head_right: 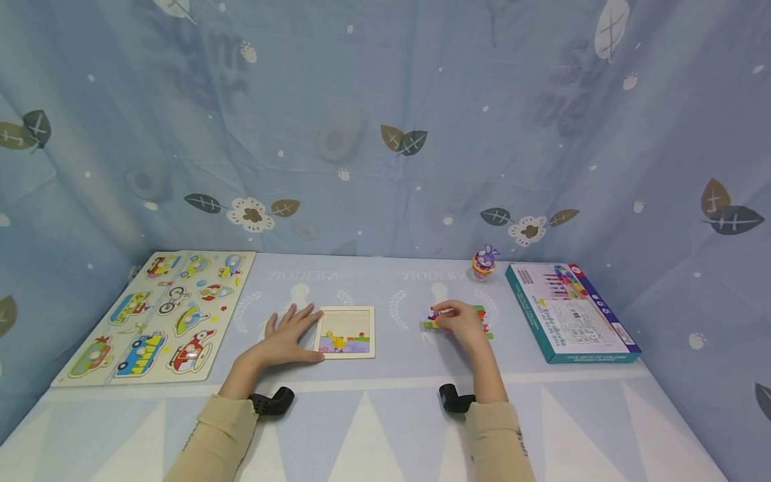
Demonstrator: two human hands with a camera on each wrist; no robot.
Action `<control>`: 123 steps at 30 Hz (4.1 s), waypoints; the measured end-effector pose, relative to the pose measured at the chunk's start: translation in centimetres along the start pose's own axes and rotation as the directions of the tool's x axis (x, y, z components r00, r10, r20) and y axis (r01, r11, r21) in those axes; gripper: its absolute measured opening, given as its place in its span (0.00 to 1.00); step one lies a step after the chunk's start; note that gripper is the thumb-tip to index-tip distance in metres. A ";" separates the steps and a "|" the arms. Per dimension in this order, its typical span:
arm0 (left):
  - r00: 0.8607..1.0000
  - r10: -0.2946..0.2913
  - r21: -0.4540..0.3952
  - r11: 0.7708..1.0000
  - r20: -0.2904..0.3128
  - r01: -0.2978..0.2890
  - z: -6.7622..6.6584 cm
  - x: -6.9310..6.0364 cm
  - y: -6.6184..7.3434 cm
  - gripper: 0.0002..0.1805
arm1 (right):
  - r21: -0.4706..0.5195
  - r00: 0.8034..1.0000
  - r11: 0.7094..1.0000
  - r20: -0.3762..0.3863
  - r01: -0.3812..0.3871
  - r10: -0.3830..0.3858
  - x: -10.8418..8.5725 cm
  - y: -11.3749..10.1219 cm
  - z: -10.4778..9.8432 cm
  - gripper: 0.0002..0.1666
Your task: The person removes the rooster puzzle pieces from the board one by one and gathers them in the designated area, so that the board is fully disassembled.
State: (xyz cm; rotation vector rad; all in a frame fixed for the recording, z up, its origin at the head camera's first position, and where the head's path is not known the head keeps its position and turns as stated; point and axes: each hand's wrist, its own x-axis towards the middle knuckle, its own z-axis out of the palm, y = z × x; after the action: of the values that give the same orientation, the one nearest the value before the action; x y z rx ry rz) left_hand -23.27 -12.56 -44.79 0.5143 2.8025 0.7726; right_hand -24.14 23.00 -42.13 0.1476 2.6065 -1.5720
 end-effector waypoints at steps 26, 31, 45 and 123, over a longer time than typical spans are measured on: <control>0.979 0.114 0.141 0.980 0.166 -0.138 -1.2 -2.3 2.1 0.49 | -0.238 0.990 0.962 -0.087 -0.132 0.114 -0.1 0.6 -0.6 0.15; 0.946 0.218 0.170 0.950 0.239 -0.262 -0.8 -4.1 3.3 0.47 | -0.288 0.989 0.950 -0.115 -0.123 0.093 -0.1 0.7 -0.5 0.15; 0.927 0.286 0.184 0.924 0.243 -0.334 0.7 -4.9 5.3 0.41 | -0.213 0.991 0.970 -0.033 0.118 -0.127 -0.4 -1.6 3.4 0.12; 0.939 0.212 0.169 0.950 0.271 -0.263 1.2 -5.2 5.8 0.39 | -0.063 0.994 0.994 0.073 0.091 -0.087 -1.6 -1.0 0.6 0.13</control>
State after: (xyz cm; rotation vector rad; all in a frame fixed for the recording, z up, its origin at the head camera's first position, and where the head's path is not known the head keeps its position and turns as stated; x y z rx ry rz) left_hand -16.55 -9.33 -42.29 0.9329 2.6234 0.4238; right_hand -22.64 22.00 -41.33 -0.0289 2.6410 -1.4855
